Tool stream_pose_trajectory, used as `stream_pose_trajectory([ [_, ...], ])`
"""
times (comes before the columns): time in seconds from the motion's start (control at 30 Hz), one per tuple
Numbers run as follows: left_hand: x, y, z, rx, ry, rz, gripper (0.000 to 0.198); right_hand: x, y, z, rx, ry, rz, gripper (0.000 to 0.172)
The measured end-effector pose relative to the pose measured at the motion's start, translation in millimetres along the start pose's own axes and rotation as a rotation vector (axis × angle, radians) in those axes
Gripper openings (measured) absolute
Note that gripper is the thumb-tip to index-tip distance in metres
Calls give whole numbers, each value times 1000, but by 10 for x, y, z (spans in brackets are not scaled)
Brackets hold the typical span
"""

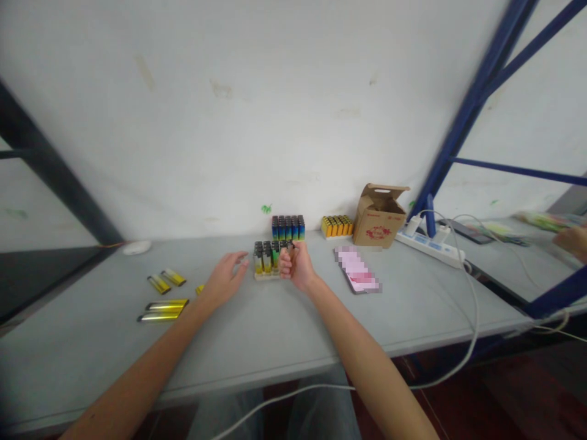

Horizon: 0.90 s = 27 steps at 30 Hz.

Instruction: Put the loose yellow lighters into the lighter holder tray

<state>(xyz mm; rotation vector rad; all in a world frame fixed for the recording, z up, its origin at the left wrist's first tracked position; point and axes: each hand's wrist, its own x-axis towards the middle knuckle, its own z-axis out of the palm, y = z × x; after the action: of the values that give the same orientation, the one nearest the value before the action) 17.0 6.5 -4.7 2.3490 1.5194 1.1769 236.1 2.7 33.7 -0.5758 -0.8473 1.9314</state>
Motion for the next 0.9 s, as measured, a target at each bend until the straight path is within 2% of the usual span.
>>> stream_pose_trajectory([
  [0.27,5,-11,16,21,-25,1,43,8,12,23,-13,36,22,42],
  [0.5,3,-24,23,31,-21,4,40,8,17,47,-42,100,-83,41],
  [0.9,6,-27,20,43,-18,15,39,9,34,24,-55,8,16,39],
])
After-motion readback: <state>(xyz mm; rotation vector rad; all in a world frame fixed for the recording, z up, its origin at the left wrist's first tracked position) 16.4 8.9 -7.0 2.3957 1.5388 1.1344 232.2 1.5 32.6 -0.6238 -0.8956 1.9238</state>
